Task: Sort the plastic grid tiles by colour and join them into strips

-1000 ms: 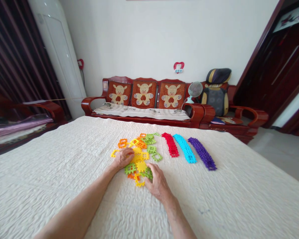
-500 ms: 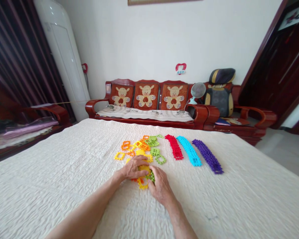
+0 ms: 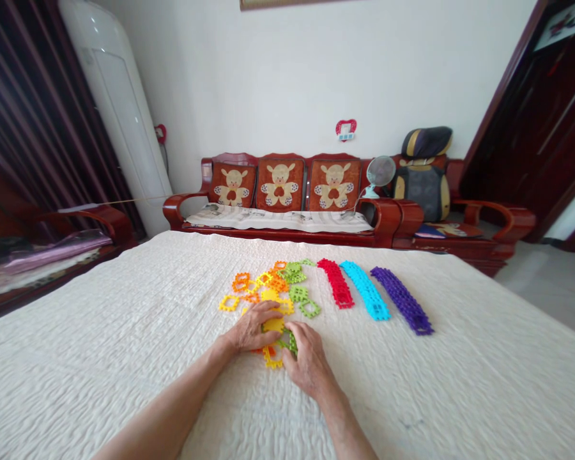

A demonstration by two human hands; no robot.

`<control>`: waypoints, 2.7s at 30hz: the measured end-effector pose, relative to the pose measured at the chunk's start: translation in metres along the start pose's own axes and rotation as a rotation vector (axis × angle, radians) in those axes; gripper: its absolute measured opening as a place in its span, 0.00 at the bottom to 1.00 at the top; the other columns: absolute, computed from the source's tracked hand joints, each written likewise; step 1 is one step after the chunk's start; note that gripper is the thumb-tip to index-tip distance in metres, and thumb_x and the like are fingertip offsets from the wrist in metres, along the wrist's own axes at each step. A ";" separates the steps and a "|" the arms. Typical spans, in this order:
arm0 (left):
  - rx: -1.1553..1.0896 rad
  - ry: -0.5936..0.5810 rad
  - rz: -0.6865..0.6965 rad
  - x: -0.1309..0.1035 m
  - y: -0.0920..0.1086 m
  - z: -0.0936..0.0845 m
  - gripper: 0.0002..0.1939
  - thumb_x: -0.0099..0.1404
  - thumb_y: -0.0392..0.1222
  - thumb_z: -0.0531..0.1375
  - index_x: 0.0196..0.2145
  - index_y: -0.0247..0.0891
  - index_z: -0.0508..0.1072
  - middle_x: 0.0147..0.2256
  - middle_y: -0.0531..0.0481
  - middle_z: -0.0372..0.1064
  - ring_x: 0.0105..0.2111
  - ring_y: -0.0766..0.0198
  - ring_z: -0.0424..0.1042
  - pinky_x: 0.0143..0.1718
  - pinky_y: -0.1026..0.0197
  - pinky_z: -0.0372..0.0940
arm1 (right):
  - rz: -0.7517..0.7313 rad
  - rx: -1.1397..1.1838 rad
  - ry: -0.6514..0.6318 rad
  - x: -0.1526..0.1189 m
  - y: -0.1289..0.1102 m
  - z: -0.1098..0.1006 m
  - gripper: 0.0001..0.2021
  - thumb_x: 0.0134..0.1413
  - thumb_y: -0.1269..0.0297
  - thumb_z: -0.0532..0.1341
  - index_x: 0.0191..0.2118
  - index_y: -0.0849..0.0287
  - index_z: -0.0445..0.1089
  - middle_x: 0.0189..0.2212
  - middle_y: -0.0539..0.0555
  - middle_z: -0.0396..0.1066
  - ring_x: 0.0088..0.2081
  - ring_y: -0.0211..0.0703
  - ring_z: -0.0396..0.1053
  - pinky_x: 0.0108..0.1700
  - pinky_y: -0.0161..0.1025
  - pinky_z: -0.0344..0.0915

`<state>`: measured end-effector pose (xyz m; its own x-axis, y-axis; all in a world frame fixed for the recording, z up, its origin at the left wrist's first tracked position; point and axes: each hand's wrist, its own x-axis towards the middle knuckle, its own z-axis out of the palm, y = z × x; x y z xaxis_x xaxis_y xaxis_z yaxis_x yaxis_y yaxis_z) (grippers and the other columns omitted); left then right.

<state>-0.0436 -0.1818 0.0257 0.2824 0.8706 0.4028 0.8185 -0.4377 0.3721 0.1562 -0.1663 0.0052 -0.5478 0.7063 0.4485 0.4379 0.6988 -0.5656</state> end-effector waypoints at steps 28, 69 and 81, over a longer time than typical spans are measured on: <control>0.086 0.545 -0.270 0.008 -0.059 0.014 0.10 0.59 0.39 0.55 0.38 0.38 0.72 0.44 0.42 0.67 0.46 0.56 0.66 0.49 0.50 0.63 | 0.057 0.036 0.076 -0.006 0.007 -0.002 0.17 0.50 0.71 0.54 0.47 0.55 0.65 0.53 0.58 0.60 0.55 0.48 0.59 0.57 0.48 0.58; 0.024 0.836 -0.408 0.006 -0.080 0.025 0.13 0.58 0.31 0.51 0.36 0.39 0.72 0.37 0.46 0.71 0.39 0.59 0.69 0.42 0.53 0.64 | -0.228 0.087 -0.439 0.071 -0.034 -0.002 0.20 0.42 0.64 0.65 0.45 0.55 0.66 0.43 0.52 0.67 0.45 0.43 0.64 0.49 0.40 0.60; 0.021 0.824 -0.433 0.006 -0.081 0.026 0.13 0.56 0.32 0.51 0.36 0.39 0.73 0.38 0.47 0.72 0.40 0.56 0.70 0.42 0.50 0.65 | -0.019 -0.027 0.203 0.112 0.064 -0.014 0.17 0.49 0.61 0.58 0.46 0.59 0.65 0.46 0.59 0.66 0.51 0.49 0.62 0.54 0.48 0.59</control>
<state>-0.0948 -0.1355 -0.0241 -0.4874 0.5190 0.7023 0.7807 -0.1013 0.6166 0.1332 -0.0412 0.0290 -0.4027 0.6994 0.5905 0.4491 0.7131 -0.5384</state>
